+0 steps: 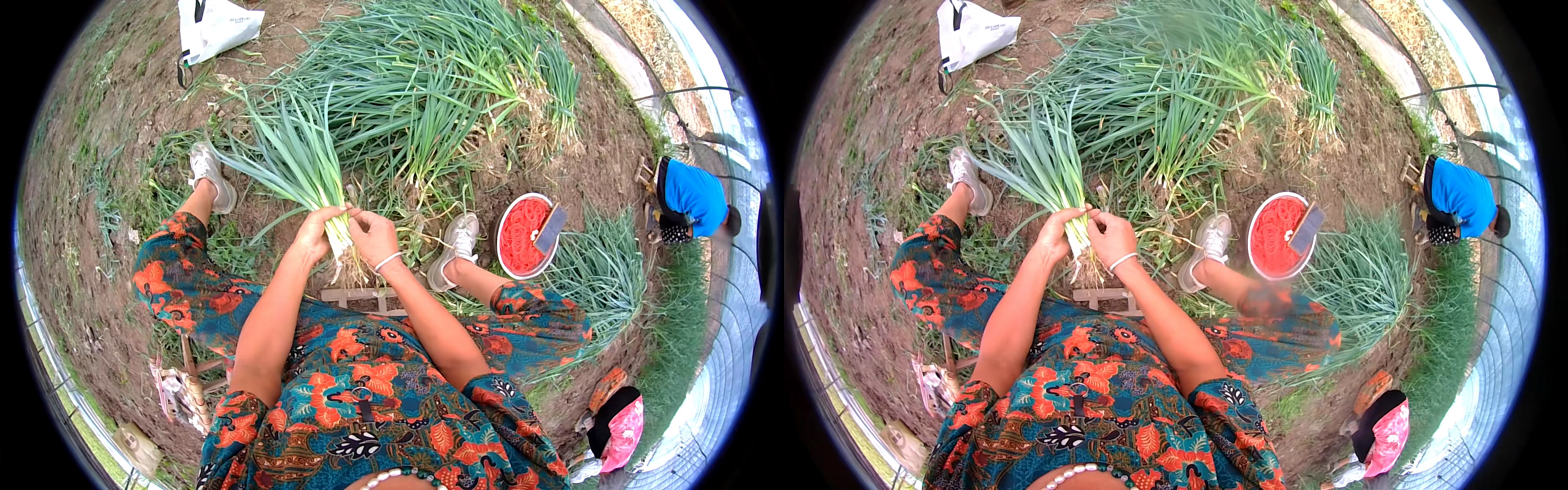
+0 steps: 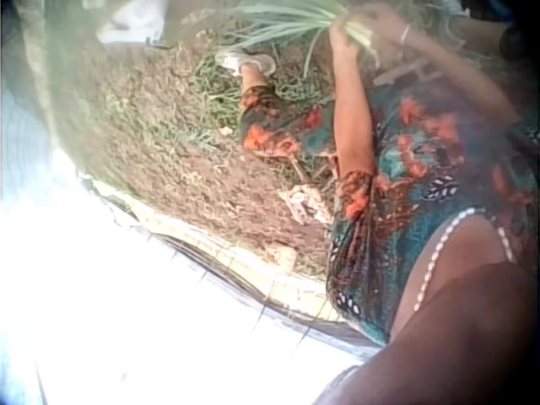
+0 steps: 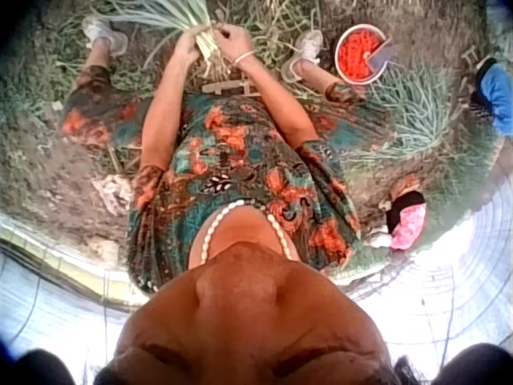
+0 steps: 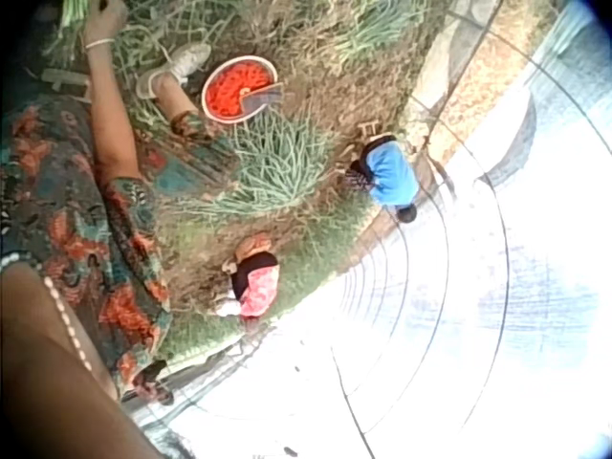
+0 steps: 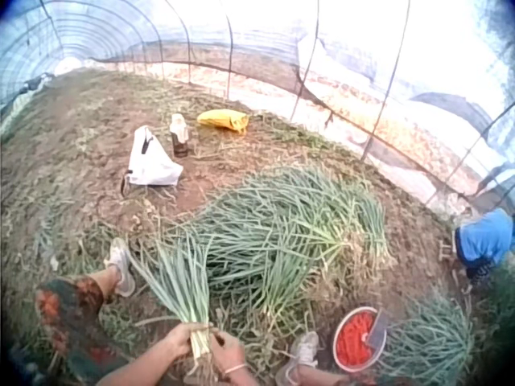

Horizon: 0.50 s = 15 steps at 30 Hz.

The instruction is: The person sits on a low stool in a greenhouse and trims the roots and lower stems of harvested green onions by hand. They hold a bunch of onions, pull off the unwanted parts, and place the cleaned onions into a pile on the ground.

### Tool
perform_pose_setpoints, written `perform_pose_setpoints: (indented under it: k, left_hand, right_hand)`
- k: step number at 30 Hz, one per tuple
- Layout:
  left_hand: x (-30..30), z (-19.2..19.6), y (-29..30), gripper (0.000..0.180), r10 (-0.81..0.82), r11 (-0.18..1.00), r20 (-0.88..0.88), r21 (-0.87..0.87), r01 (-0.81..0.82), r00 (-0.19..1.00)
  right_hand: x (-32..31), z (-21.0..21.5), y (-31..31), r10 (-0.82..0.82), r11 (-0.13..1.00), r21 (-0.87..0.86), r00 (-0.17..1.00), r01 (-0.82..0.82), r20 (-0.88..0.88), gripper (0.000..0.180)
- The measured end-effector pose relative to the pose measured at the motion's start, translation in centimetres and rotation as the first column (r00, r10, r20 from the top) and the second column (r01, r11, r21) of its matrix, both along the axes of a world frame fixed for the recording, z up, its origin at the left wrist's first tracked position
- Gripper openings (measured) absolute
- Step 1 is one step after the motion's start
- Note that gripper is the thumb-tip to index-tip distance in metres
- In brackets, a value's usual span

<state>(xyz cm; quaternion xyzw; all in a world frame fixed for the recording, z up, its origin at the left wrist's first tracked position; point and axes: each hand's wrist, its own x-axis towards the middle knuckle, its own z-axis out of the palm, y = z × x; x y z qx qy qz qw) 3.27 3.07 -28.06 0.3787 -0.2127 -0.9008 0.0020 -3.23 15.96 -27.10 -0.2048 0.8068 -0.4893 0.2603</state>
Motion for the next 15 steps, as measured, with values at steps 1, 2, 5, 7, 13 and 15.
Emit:
perform_pose_setpoints:
  k: [1, 2, 5, 7, 13, 15]
  left_hand:
    - [-0.1, 0.0, 0.0, 0.027, 0.002, 1.0, -0.027, -0.01, -0.002, 1.0]
    - [-0.2, 0.0, 0.1, 0.027, 0.006, 1.0, -0.005, -0.016, -0.006, 1.0]
    - [-0.6, 0.4, 0.0, 0.027, 0.049, 0.999, -0.006, 0.0, -0.049, 0.999]
    - [-0.8, 0.9, -0.3, 0.026, 0.125, 0.99, 0.018, 0.055, -0.126, 0.992]
    - [-1.2, 1.7, -1.7, 0.023, 0.193, 0.981, -0.054, -0.021, -0.194, 0.98]
    - [-1.3, 1.3, -1.3, 0.022, 0.133, 0.989, -0.068, -0.061, -0.138, 0.989]
  right_hand:
    - [0.0, 0.3, -0.1, -0.011, 1.0, -0.012, 0.999, 0.011, -0.037, 0.017]
    - [0.0, 0.7, -0.2, -0.028, 0.999, -0.047, 0.994, 0.023, -0.101, 0.017]
    - [-0.3, 1.9, -0.2, -0.091, 0.975, -0.203, 0.996, 0.092, 0.017, 0.013]
    - [-1.1, 2.9, 0.4, -0.042, 0.892, -0.406, 0.929, 0.201, 0.368, 0.008]
    - [-4.3, 6.0, 2.5, 0.043, 0.905, -0.422, 0.973, 0.058, 0.227, 0.013]
    - [-3.6, 6.4, 2.0, -0.022, 0.926, -0.377, 1.0, 0.012, -0.022, 0.02]
